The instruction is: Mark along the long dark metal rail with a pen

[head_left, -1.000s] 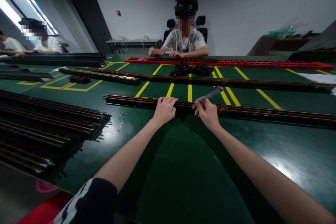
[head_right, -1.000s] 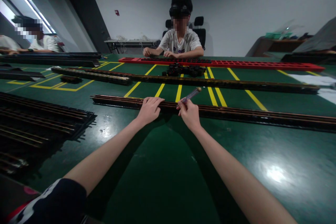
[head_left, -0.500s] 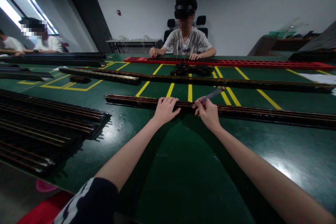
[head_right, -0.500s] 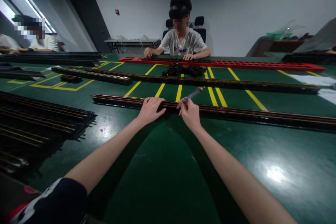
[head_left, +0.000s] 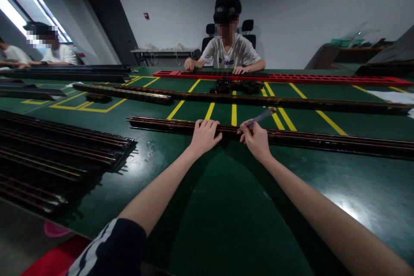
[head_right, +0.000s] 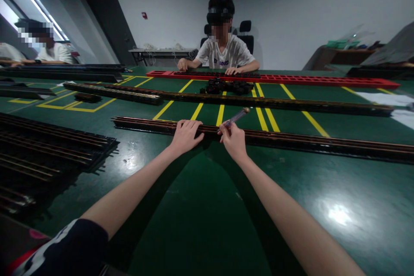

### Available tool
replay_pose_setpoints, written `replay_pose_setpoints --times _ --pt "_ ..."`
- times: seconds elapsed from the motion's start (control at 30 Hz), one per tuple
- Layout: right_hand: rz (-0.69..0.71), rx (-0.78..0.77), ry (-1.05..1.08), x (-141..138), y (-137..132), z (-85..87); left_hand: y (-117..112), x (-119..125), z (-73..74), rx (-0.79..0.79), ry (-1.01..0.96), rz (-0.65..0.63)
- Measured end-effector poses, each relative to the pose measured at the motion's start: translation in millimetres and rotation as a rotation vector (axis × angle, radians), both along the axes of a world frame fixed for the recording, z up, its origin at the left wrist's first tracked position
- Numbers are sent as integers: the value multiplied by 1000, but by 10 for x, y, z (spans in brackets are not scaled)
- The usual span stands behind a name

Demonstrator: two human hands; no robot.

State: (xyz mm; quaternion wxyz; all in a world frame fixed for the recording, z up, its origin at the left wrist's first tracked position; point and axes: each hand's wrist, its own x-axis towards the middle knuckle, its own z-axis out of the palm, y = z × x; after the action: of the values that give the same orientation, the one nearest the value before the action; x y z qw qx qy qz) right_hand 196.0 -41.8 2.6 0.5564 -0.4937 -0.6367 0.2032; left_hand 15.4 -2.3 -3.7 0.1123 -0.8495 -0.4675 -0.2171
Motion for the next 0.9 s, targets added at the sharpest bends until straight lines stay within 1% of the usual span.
replay_pose_setpoints --times 0.67,0.9 --pt "16 -26 6 -3 17 -8 12 -6 -23 -2 -35 19" --pt "18 -14 6 2 19 -13 7 -7 -17 -20 -36 30"
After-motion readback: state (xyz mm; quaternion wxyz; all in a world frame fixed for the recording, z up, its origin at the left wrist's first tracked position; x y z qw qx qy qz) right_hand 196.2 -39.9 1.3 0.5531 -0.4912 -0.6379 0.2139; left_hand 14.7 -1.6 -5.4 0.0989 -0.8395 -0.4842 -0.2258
